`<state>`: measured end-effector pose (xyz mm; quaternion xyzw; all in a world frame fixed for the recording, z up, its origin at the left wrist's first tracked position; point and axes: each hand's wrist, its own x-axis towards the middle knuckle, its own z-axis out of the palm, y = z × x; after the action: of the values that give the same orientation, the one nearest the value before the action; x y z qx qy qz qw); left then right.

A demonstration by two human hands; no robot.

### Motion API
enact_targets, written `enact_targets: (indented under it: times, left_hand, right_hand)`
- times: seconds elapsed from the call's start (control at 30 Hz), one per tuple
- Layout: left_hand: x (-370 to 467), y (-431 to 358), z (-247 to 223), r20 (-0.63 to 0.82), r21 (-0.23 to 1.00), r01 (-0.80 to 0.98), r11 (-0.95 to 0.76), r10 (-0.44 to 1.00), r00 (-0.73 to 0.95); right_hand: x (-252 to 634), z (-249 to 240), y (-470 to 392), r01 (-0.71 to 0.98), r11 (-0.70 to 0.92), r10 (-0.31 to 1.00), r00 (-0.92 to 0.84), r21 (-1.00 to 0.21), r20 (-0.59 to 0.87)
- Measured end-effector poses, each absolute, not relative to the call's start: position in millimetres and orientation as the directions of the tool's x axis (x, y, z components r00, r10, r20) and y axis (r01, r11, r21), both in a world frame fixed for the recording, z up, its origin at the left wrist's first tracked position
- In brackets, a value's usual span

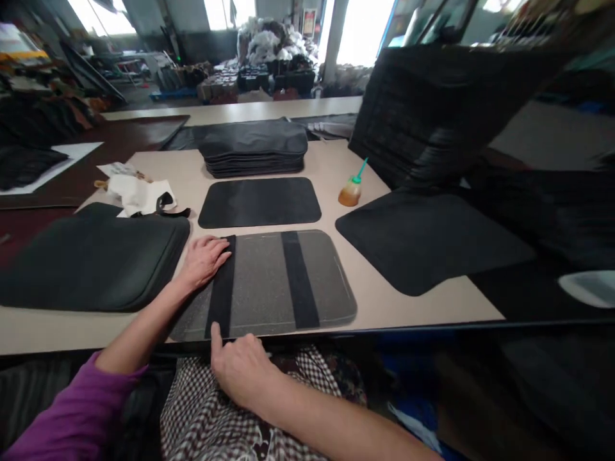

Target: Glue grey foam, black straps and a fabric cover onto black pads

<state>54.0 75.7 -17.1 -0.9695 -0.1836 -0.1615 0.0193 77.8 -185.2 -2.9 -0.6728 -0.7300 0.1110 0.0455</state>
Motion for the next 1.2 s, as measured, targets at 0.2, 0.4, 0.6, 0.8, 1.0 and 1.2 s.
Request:
enact_targets:
  times: [0.2, 0.4, 0.6, 0.8, 1.0, 1.2]
  left_hand:
    - [51.4, 74.2, -19.6, 0.266, 0.044, 0.404, -0.914, 0.400, 0.877]
    - [58.4, 76.7, -17.9, 0.266, 0.035, 0.420, -0.907, 0.414, 0.871]
    - [62.5, 92.9, -18.7, 0.325, 0.041, 0.427, -0.903, 0.416, 0.849]
    - [90.3, 78.7, 8.3, 0.450, 0.151, 0.379, -0.913, 0.405, 0.796]
    - [131.9, -4.6, 34.9, 0.482, 0.249, 0.085, -0.965, 0.200, 0.853]
    - [163.2, -82.3, 50.0, 0.291, 0.656, -0.008, -0.755, 0.243, 0.925]
  right_hand:
    - [83.7, -0.9, -212.0, 0.940, 0.194, 0.969, -0.228, -0.280, -0.095]
    - [136.7, 14.2, -248.4, 0.820, 0.073, 0.996, -0.093, -0.568, -0.005]
    - [244.1, 21.4, -310.4, 0.659, -0.280, 0.864, 0.490, -0.698, 0.117]
    - [357.0, 1.7, -355.6, 0.705, -0.686, 0.620, 0.696, -0.181, 0.361]
    - [372.6, -19.1, -352.3, 0.721, -0.673, 0.648, 0.681, -0.161, 0.341]
    - [364.9, -6.5, -366.5, 0.701, -0.647, 0.562, 0.705, -0.302, 0.433]
